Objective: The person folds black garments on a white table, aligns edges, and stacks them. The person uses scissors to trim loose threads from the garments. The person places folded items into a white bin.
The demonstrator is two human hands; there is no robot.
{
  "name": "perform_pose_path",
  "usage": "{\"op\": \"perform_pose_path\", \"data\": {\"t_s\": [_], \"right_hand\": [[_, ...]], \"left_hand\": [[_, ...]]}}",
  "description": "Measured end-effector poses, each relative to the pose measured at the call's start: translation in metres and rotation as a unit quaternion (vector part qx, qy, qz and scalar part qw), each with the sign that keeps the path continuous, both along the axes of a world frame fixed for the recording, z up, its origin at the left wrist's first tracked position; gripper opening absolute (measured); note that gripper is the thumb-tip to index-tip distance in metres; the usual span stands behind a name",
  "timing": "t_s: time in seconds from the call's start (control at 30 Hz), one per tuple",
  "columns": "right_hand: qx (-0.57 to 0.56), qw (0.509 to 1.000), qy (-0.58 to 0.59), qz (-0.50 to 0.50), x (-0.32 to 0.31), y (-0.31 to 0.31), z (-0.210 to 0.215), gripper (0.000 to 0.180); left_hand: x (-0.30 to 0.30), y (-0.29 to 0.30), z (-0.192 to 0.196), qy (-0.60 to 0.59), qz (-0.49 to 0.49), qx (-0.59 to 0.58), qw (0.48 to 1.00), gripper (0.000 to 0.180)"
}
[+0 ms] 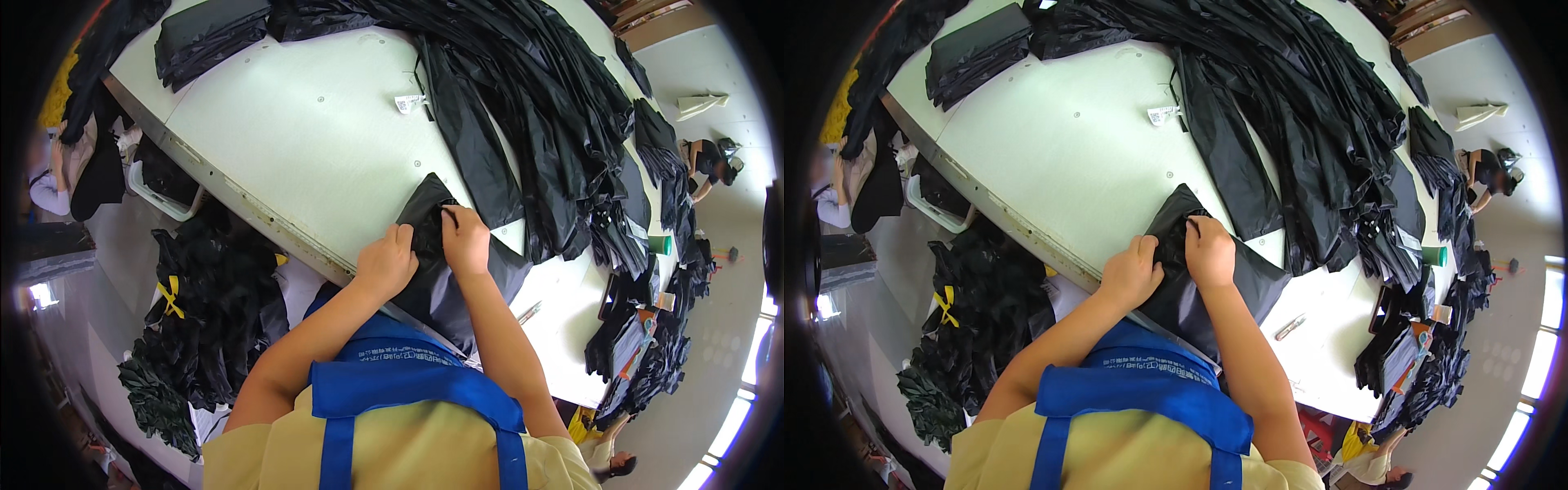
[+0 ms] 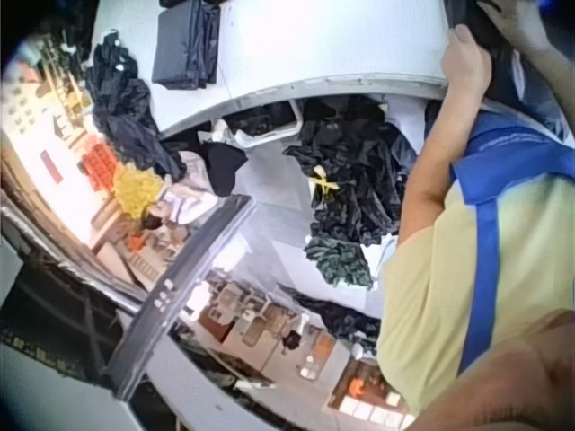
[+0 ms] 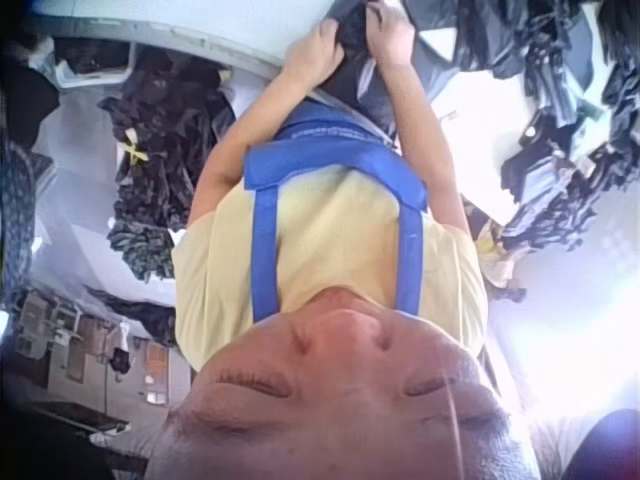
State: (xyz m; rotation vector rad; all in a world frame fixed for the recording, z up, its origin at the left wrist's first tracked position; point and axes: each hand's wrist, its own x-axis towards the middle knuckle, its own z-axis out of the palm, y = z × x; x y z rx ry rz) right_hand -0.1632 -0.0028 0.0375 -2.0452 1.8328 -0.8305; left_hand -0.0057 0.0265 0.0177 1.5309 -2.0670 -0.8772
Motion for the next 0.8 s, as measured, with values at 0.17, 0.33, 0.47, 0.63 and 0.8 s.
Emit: {"op": "perform_pose_path", "data": {"t_s": [0.17, 0.33, 0.47, 0.63, 0.8], "right_hand": [[0.061, 0.993, -0.067, 0.079, 0.02, 0.038, -0.009, 0.017], [0.046, 0.998, -0.013, 0.042, -0.013, 0.029, 0.02, 0.031], [0.072, 0.971, 0.186, 0.132, -0.011, 0.047, 0.007, 0.042], [0.206, 0.922, 0.284, 0.164, -0.01, 0.052, -0.013, 0.035], [0.119, 0.985, 0.034, 0.122, -0.035, 0.043, -0.045, 0.024]], "left_hand": [[-0.001, -0.002, -0.017, 0.018, 0.007, 0.006, 1.0, 0.03], [-0.003, -0.011, 0.005, -0.01, 0.018, -0.018, 1.0, 0.019], [-0.006, -0.026, -0.004, 0.034, 0.034, -0.062, 0.997, 0.008], [-0.034, 0.0, -0.006, 0.023, -0.105, -0.025, 0.994, 0.008], [-0.045, -0.01, -0.016, 0.038, -0.085, 0.014, 0.996, 0.012]]}}
